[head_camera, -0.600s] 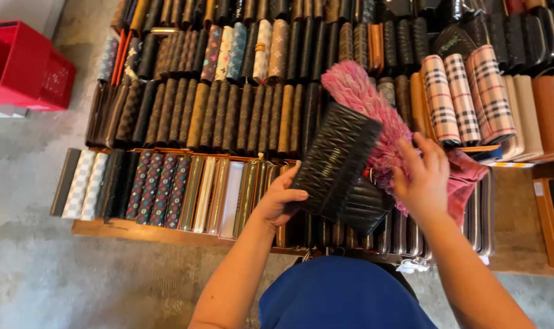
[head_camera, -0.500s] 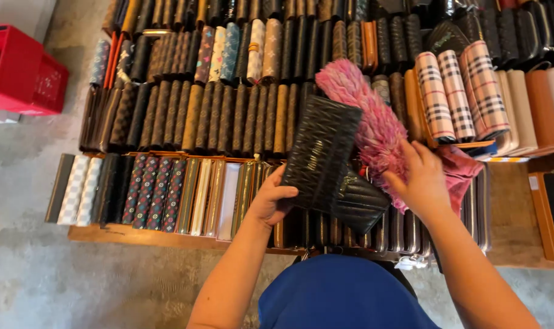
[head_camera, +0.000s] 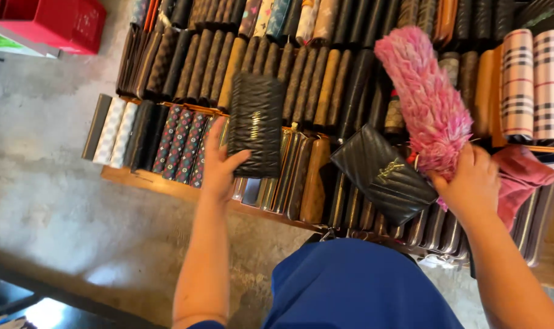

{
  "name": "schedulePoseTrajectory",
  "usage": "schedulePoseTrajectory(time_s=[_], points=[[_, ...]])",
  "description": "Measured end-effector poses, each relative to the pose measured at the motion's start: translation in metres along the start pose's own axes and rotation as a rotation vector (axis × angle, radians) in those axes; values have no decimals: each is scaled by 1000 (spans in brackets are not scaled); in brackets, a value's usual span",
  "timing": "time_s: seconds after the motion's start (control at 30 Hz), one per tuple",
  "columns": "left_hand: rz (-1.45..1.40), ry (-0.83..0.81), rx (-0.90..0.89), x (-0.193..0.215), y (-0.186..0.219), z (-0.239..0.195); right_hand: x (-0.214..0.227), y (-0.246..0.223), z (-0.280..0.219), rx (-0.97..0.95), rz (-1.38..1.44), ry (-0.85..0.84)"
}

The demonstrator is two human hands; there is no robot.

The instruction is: Organizing and dusting a variety of wallets on a display table.

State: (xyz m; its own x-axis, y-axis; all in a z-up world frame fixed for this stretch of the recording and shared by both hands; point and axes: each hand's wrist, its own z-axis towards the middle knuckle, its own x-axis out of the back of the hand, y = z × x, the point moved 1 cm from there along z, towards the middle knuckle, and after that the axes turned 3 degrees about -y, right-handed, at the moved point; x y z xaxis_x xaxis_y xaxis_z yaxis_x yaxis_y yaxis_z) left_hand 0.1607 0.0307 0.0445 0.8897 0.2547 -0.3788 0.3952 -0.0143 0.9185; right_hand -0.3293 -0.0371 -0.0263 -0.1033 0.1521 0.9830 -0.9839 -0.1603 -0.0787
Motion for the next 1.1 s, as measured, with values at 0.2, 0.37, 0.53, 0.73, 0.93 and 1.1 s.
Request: schedulePoseTrajectory(time_s=[0.2, 0.37, 0.53, 0.73, 0.93, 1.1], points=[[-133, 86, 170, -14, -18, -46, 87, -140, 16, 635, 296, 200], [-47, -144, 188, -63, -18, -65, 70, -203, 27, 962, 697, 243], [636, -437, -48, -63, 19, -64, 69, -207, 44, 782, 1308, -170], [1262, -39, -199, -22, -25, -49, 74, -211, 44, 404, 1420, -365], [1494, 331, 31, 10, -44, -57, 52, -140, 38, 496, 658, 12], [1629, 409, 74, 11, -64, -61, 33, -102, 11, 281, 420, -264]])
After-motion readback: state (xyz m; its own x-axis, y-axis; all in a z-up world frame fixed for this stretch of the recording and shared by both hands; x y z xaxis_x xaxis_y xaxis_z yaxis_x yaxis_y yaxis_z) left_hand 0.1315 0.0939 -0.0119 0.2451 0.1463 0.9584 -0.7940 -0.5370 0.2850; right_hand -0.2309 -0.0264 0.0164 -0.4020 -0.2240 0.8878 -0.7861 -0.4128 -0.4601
